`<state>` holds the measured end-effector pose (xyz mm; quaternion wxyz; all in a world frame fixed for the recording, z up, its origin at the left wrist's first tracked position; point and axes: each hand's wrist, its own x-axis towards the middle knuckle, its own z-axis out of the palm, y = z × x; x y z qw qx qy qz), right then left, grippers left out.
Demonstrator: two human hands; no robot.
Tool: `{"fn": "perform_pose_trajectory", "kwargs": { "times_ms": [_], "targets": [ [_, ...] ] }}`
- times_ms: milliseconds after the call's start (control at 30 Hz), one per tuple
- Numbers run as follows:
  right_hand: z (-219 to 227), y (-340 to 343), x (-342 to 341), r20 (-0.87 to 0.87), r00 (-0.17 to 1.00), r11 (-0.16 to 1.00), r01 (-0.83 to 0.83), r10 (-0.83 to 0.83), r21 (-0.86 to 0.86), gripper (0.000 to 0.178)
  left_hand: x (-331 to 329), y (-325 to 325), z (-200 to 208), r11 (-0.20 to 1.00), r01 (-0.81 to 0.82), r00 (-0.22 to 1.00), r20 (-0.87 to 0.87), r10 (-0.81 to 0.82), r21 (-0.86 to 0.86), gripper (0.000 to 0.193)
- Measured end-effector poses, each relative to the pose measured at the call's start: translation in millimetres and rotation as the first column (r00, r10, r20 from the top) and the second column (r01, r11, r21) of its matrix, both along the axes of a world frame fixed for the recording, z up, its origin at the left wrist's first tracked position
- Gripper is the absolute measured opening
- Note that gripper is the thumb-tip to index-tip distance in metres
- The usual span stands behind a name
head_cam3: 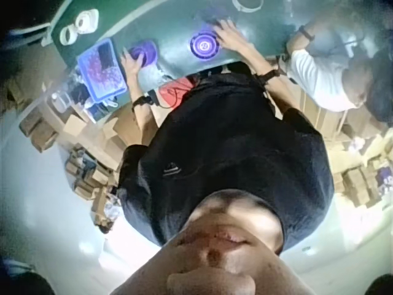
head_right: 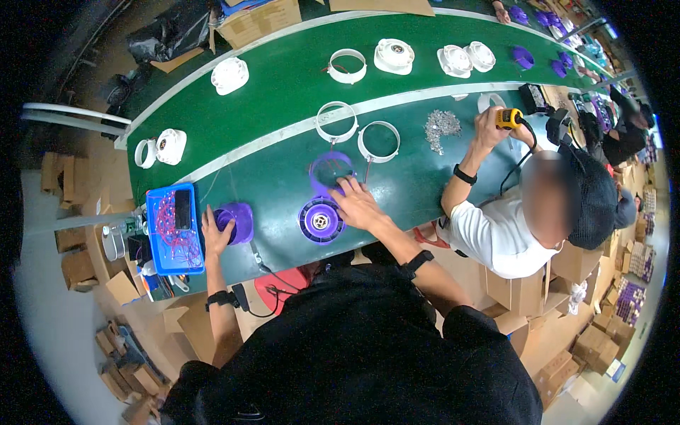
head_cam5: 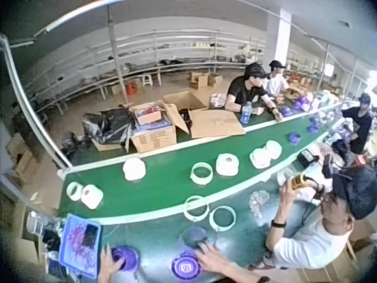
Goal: The person assembles small electronic devices by hand at a factory workstation. They pick up white and purple plastic housings, insert internal components, and fit the parts together. The person also retrieves additional components from a nearby cardboard box and places them on the table.
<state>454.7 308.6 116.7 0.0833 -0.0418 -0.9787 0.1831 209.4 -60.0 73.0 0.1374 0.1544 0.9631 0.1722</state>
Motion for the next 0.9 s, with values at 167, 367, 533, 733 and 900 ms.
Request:
{"fn": "perform_pose_trajectory", "kwargs": {
  "times_ms": [167, 367, 533, 733, 900],
  "targets": [
    [-11, 6, 31, 0.623, 0.768, 0.865, 0.204, 0.149, -0.459, 0.039, 47, 21, 6, 0.992, 0.105, 0.983, -0.141, -0.115, -0.075, 0.11],
    [-85, -4, 58, 0.671, 0.689, 0.722, 0.314, 0.274, -0.616, 0.049, 99, 57, 23, 0.975, 0.196, 0.98, -0.022, -0.2, -0.1, 0.117],
    [-99, -28, 41, 0.727, 0.678, 0.516, 0.588, 0.104, -0.623, 0.053, 93, 62, 42, 0.987, 0.14, 0.989, 0.064, -0.135, -0.083, 0.114],
    [-96, -43, 30, 0.735, 0.677, 0.506, 0.62, 0.041, -0.6, 0.042, 87, 31, 28, 0.989, 0.142, 0.985, -0.093, -0.145, -0.043, 0.117],
    [-86, -37, 22, 0.796, 0.59, 0.56, 0.618, 0.132, -0.551, 0.056, 111, 46, 19, 0.968, 0.185, 0.982, -0.008, -0.189, -0.168, 0.126]
  ]
}}
